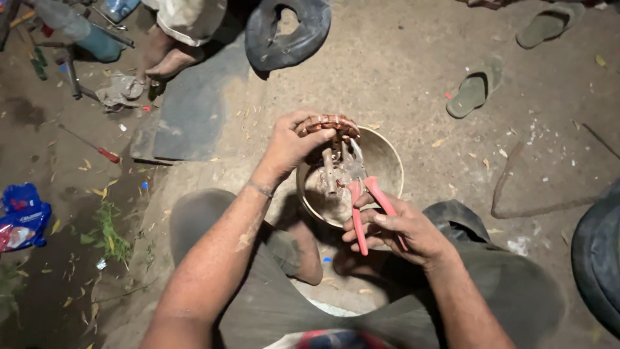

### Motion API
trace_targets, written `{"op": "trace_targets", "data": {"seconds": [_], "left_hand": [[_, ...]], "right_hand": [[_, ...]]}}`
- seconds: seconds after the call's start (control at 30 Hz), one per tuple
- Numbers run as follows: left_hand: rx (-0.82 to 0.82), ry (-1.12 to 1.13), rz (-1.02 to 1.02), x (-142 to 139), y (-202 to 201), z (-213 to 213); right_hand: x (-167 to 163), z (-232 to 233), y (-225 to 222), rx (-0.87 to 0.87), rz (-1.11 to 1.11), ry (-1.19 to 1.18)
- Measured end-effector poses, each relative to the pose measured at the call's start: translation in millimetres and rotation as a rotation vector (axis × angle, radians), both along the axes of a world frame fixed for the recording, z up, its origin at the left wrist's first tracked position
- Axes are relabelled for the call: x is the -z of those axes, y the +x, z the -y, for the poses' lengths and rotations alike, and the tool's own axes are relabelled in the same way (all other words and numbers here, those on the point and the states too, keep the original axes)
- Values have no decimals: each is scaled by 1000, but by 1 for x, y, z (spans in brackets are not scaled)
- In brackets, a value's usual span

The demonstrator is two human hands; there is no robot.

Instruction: The person sits on the ground and uses pliers to pull copper windings out of a motor stator, dropping the removed pieces into a bucket below.

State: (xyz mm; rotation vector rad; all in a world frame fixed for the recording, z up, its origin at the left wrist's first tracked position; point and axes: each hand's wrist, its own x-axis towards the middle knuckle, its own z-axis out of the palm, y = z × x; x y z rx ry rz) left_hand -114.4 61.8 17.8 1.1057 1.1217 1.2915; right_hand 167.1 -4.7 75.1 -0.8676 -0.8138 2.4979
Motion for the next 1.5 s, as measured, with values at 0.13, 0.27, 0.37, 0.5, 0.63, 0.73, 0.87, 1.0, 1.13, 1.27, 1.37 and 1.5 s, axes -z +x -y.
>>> {"op": "trace_targets", "data": {"seconds": [0.13, 0.27, 0.37, 0.5, 0.63, 0.73, 0.87, 1.0, 1.13, 1.27, 1.37, 1.5], "left_hand": [[71, 43, 66, 0, 3, -4], [159, 40, 93, 8, 11, -6], [134, 91, -16, 17, 25, -2], [163, 100, -97, 16, 46, -2], [185, 35, 108, 19, 48, 4], [120, 42, 279, 28, 48, 11], [-105, 13, 215, 39, 59, 22], [-308, -12, 85, 44, 71, 23], [-311, -38, 173, 53, 84, 24], [-322, -18, 138, 54, 90, 22], [-345, -2, 39, 50, 92, 20], [-370, -48, 15, 48, 94, 20]], "right_hand": [[2, 1, 3, 24, 0, -8], [8, 10, 18, 57, -23, -32], [16, 30, 19, 148, -35, -90], [27, 69, -3, 215, -138, -224], [36, 84, -12, 216, -189, -207], [57, 80, -13, 254, 17, -161], [94, 59, -18, 278, 447, 300], [115, 43, -27, 326, 849, 774], [114, 44, -28, 345, 1076, 839], [107, 41, -29, 418, 1072, 866], [106, 36, -31, 426, 1107, 869], [112, 34, -29, 379, 1141, 885]]}}
